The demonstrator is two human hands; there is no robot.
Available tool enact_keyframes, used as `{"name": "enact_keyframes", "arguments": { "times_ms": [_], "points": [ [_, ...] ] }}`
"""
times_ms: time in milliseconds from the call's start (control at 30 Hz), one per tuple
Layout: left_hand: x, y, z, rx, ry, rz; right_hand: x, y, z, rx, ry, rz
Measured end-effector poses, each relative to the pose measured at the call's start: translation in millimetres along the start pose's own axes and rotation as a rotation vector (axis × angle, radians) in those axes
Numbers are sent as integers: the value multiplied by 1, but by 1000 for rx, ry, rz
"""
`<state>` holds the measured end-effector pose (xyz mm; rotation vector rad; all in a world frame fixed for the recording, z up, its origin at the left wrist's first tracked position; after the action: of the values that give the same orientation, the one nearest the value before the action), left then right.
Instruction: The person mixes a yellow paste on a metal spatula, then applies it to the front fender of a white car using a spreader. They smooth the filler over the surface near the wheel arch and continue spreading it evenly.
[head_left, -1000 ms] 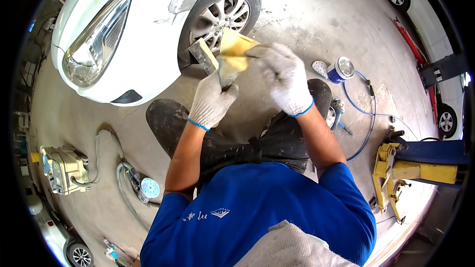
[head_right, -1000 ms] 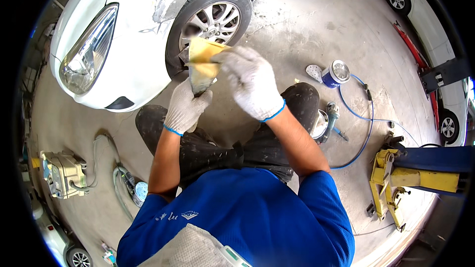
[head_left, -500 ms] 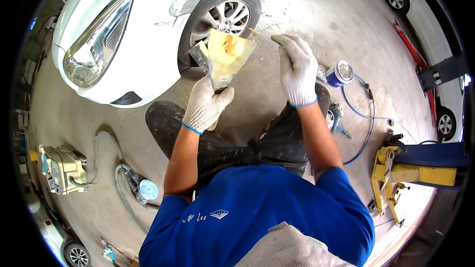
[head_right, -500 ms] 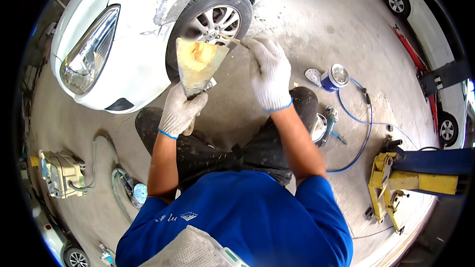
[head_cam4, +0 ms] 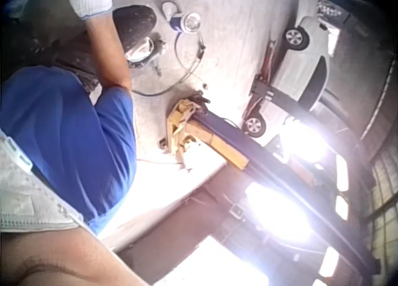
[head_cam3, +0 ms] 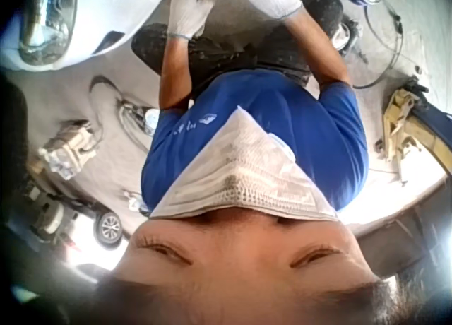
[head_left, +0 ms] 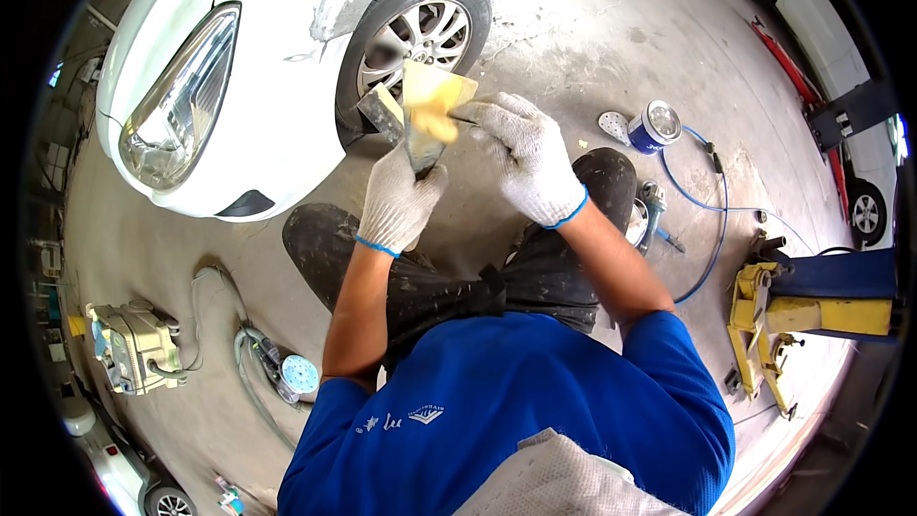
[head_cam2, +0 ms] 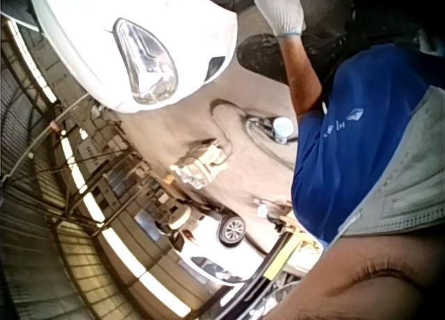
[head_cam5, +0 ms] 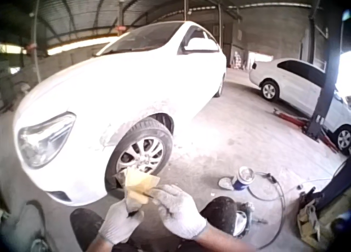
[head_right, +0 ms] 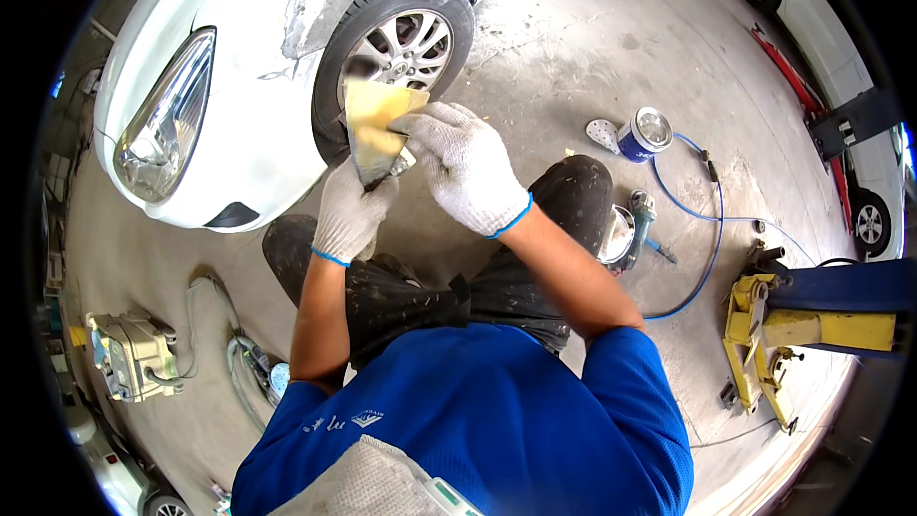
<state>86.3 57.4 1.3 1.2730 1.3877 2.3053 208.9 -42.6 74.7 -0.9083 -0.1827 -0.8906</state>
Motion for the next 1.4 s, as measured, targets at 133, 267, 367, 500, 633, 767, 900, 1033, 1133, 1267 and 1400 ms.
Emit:
{"name": "enact_keyframes", "arguments": {
  "times_ms": [133,267,367,500,633,767,900,1033,1133,1267,1400],
  "points": [
    [-5,-14,-5,169,-81,-76,28,-3,6,103,116,43],
    [-16,-13,-14,272,-197,-233,29,19,13,-39,152,360],
    [-14,-12,-13,298,-225,-234,12,32,12,-77,31,153],
    [-7,-12,-12,166,-109,-161,14,60,5,-94,24,-128],
    [8,-1,-9,0,101,-67,14,118,-24,-479,277,332],
    [11,6,-2,-208,362,315,-47,108,-54,-948,401,1175],
    [-8,-9,-7,-140,331,436,-63,95,-47,-959,334,1345],
    [-28,-34,-15,-29,339,415,-54,95,-43,-956,353,1321],
    [-39,-44,-18,135,258,393,-50,95,-43,-954,357,1289],
    [-57,-66,-31,-88,190,507,-49,77,-31,-864,373,1454],
    [-45,-109,-46,383,149,-354,-13,68,-15,-574,289,951]
  ]
}}
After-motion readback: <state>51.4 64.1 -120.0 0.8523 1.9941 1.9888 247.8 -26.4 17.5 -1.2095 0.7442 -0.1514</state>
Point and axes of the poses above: each hand's wrist, its own z-axis towards the middle knuckle, its own x-axis out of the back of the hand, y = z × x, the point moved 9 cm from there along z, towards the middle knuckle, and after that the axes turned 7 degrees about z, right-handed, at the moved point
